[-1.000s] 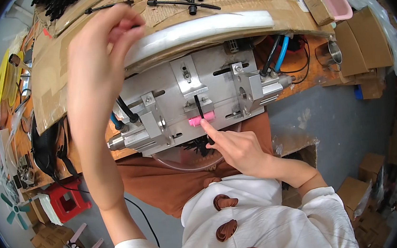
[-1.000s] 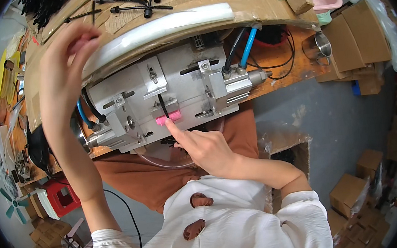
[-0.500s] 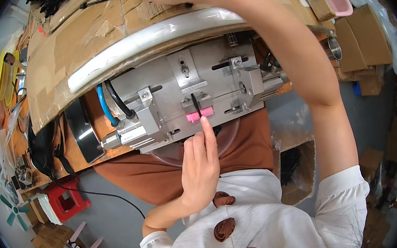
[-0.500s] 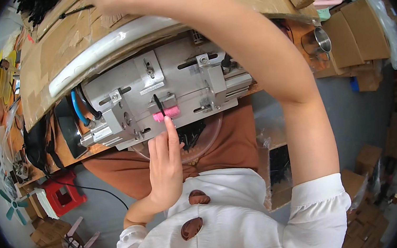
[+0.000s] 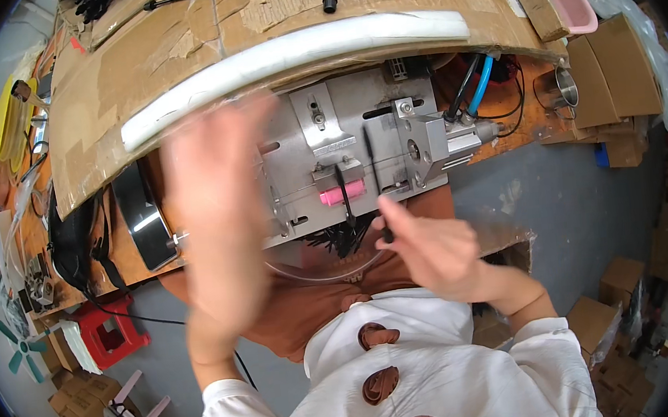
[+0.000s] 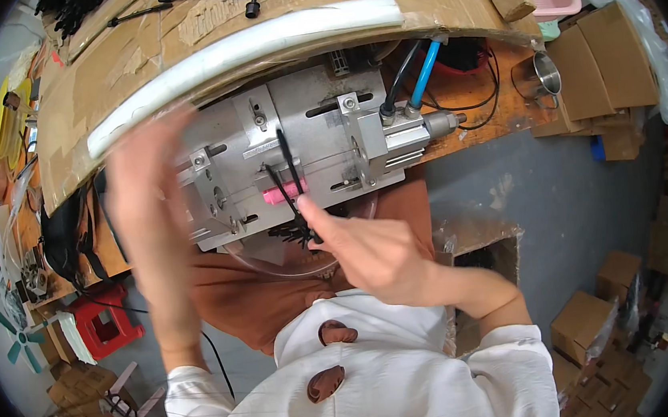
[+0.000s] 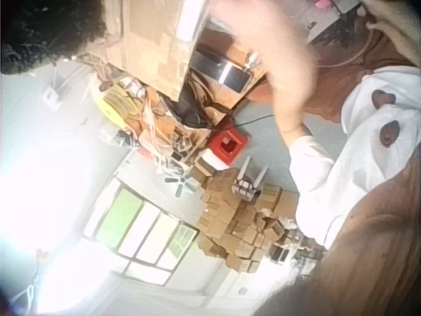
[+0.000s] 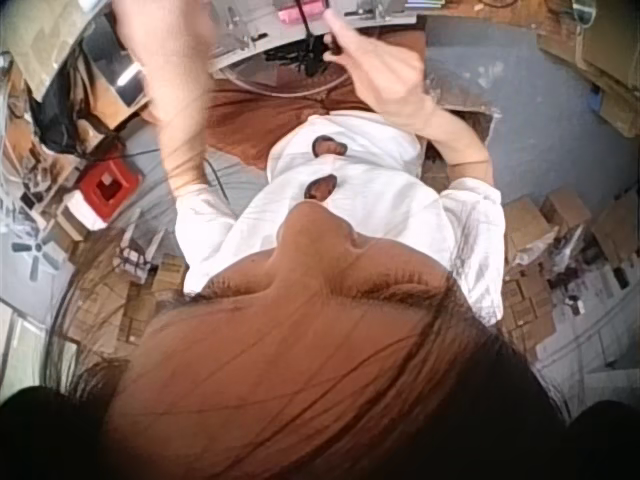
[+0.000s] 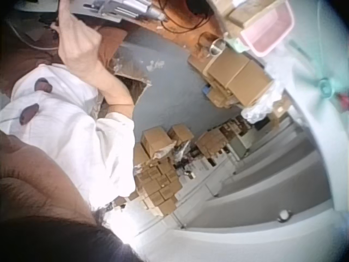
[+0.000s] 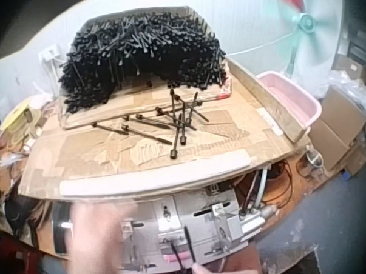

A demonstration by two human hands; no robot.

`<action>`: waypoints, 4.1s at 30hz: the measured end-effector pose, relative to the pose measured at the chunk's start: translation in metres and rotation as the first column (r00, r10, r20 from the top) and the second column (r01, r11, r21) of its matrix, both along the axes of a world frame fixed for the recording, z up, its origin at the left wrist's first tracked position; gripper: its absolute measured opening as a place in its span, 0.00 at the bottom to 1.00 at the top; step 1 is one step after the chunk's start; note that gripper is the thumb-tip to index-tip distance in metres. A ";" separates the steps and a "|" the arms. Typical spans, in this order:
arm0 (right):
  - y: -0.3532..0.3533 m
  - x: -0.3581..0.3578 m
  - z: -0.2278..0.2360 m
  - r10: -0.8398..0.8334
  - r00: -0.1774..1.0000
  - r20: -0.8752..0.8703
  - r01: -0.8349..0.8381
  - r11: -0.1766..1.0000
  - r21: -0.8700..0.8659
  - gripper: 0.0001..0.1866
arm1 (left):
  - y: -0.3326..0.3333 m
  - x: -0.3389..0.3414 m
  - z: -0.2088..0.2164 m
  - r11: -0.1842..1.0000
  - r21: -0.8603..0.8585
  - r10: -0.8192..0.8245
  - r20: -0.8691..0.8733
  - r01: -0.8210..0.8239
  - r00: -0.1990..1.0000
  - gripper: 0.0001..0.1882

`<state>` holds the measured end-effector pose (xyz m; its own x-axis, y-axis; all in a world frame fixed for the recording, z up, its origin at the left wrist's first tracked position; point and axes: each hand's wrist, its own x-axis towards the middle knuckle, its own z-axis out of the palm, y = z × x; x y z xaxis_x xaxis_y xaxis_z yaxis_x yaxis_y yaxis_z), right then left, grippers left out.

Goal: The person picks up a cable tie from a pile on the table, places one end into the slot of a machine, and then presses the cable tie down into the machine using their fingers.

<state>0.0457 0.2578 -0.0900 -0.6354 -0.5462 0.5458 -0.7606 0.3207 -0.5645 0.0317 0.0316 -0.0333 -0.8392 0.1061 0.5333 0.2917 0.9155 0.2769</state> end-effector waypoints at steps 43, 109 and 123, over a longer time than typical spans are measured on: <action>-0.085 -0.254 0.148 -0.239 0.964 0.112 0.210 0.951 0.225 0.11 | -0.052 0.018 0.012 0.979 0.206 -0.001 0.055 -0.010 0.999 0.36; -0.099 -0.215 0.095 -0.134 0.924 -0.358 0.342 0.710 0.615 0.06 | -0.078 -0.015 0.033 0.992 0.038 -0.124 0.211 0.118 0.970 0.17; -0.020 -0.178 0.130 0.417 0.666 0.618 0.192 0.705 -0.683 0.15 | 0.084 0.080 -0.082 0.987 0.009 0.150 0.301 -0.160 0.942 0.38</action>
<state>-0.1323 0.2376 0.0400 -0.9215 -0.3368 0.1931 -0.0387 -0.4152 -0.9089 0.1113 0.1161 -0.1153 -0.9651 -0.0507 0.2568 0.0468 0.9318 0.3599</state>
